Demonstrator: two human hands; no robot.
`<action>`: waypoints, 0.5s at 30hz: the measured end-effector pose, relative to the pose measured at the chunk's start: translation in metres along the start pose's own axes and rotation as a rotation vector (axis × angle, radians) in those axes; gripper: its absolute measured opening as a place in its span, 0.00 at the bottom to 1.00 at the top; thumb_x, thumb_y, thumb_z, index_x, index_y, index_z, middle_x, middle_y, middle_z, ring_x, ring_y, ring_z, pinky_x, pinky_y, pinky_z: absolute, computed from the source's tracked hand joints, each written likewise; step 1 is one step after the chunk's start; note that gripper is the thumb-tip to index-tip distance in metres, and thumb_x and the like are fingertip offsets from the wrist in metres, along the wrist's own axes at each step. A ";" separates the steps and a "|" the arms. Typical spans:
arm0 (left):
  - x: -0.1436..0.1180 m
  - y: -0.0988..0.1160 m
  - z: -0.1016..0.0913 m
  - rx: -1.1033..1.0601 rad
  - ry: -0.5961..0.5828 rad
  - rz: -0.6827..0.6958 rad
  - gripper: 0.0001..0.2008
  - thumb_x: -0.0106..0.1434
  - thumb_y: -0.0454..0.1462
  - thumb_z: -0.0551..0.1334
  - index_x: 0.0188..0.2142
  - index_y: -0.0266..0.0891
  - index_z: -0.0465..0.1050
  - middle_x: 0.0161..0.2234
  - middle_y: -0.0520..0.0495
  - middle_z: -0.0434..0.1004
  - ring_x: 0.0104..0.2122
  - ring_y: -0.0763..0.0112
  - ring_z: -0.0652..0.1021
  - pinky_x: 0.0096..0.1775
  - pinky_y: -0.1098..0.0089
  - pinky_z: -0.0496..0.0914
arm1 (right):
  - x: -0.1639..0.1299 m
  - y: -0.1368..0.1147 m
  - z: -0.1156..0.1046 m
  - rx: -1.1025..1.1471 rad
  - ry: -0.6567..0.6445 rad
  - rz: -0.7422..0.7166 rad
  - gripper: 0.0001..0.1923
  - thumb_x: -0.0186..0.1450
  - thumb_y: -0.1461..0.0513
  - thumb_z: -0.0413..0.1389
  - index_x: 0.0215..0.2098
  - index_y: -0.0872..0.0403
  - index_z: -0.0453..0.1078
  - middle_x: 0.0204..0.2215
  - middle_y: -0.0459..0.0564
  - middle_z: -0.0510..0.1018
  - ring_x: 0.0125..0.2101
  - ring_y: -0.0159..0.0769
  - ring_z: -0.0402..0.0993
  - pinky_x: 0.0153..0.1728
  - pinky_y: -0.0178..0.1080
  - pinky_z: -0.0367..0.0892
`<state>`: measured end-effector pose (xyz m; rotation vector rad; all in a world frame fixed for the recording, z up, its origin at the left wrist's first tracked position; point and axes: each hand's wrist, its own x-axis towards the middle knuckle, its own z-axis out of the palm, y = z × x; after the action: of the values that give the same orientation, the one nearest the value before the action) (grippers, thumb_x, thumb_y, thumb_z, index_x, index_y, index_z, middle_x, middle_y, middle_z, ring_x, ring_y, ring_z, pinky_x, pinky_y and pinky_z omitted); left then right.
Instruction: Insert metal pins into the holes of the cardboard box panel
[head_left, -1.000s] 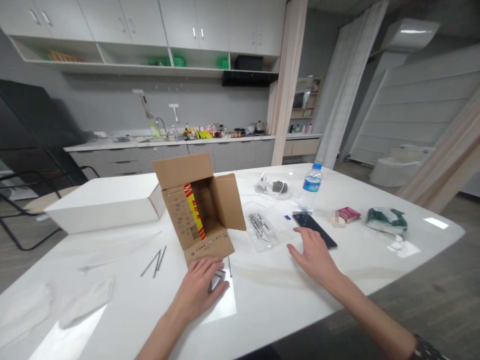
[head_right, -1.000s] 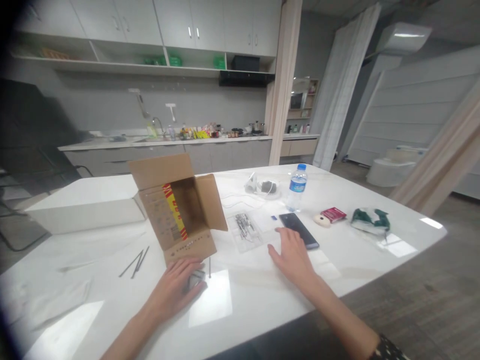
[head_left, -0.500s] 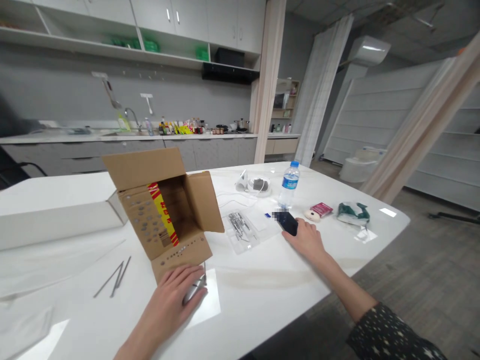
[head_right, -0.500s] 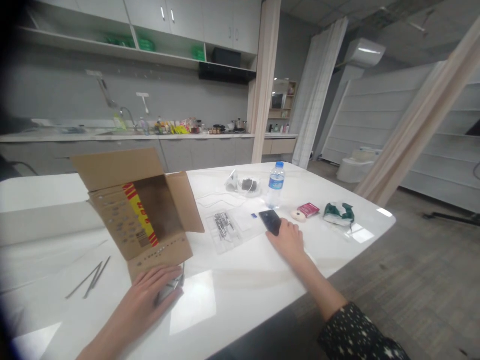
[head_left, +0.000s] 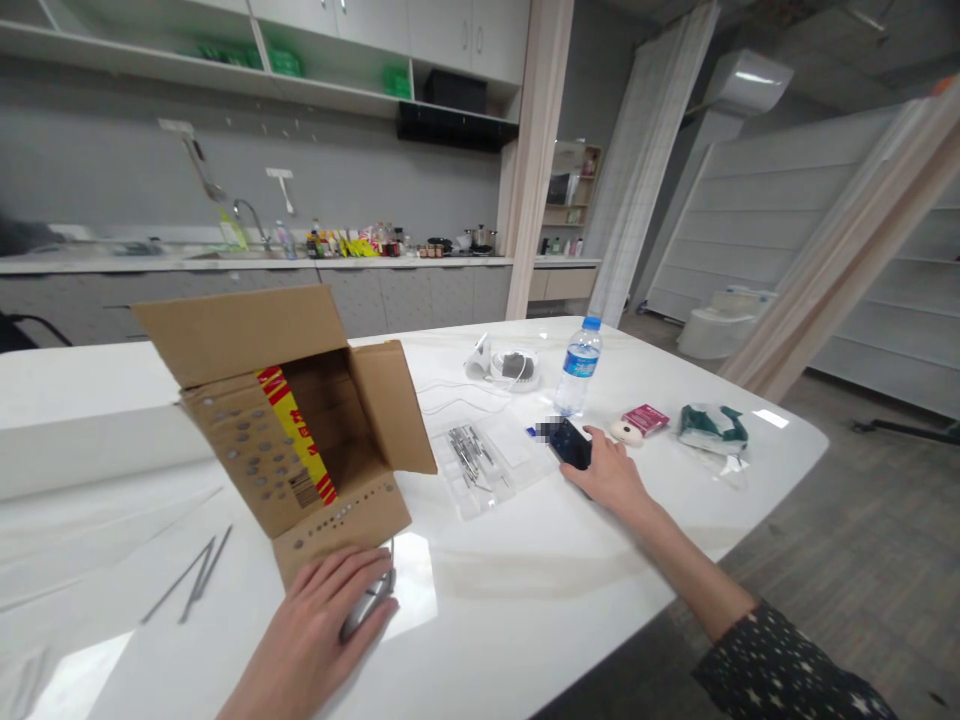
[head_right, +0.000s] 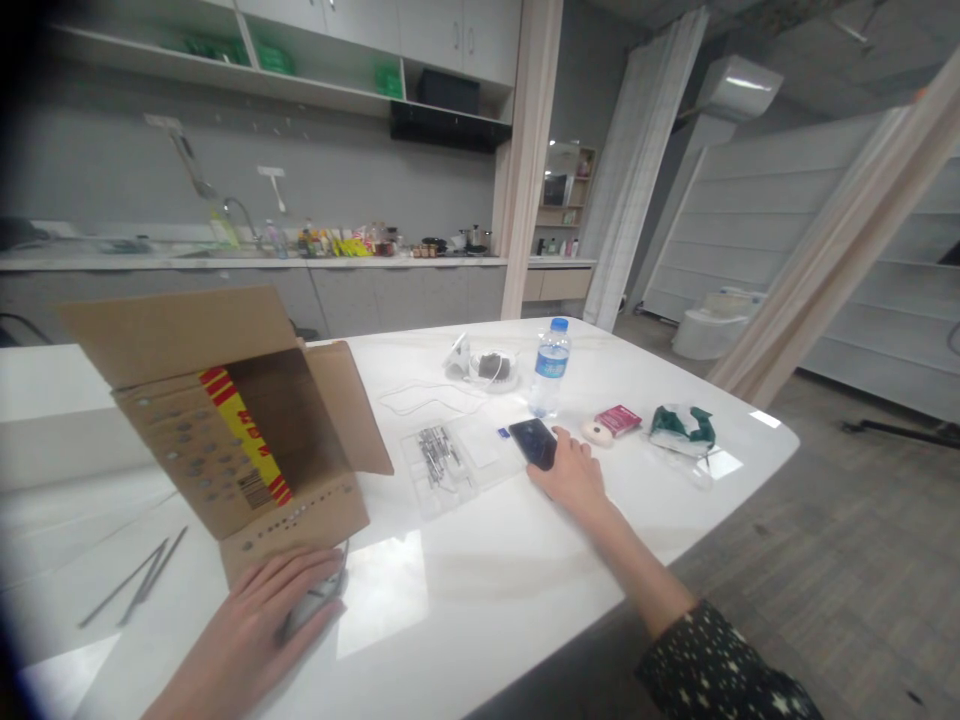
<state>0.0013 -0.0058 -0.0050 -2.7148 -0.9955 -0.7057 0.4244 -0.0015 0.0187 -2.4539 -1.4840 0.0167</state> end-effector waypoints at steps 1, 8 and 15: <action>0.000 0.000 0.000 0.016 -0.001 0.008 0.16 0.63 0.46 0.62 0.49 0.46 0.74 0.47 0.48 0.80 0.46 0.61 0.78 0.46 0.63 0.71 | -0.001 0.001 0.000 0.006 0.001 -0.003 0.40 0.58 0.50 0.54 0.63 0.60 0.53 0.53 0.62 0.71 0.51 0.56 0.64 0.46 0.48 0.60; 0.002 -0.002 0.000 0.050 0.022 0.045 0.18 0.62 0.49 0.62 0.48 0.46 0.75 0.46 0.48 0.80 0.44 0.61 0.79 0.45 0.64 0.71 | -0.007 0.003 0.000 0.052 0.024 -0.014 0.40 0.59 0.49 0.53 0.64 0.60 0.53 0.54 0.62 0.71 0.51 0.56 0.63 0.47 0.48 0.59; 0.003 -0.003 -0.001 0.045 0.063 0.074 0.17 0.61 0.49 0.63 0.46 0.46 0.75 0.45 0.49 0.81 0.43 0.62 0.79 0.44 0.65 0.71 | -0.008 0.001 0.002 0.034 0.036 -0.005 0.40 0.60 0.49 0.54 0.64 0.60 0.53 0.55 0.63 0.70 0.52 0.55 0.63 0.47 0.48 0.58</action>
<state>0.0010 -0.0022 -0.0027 -2.6585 -0.8807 -0.7416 0.4215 -0.0082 0.0158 -2.4109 -1.4626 -0.0031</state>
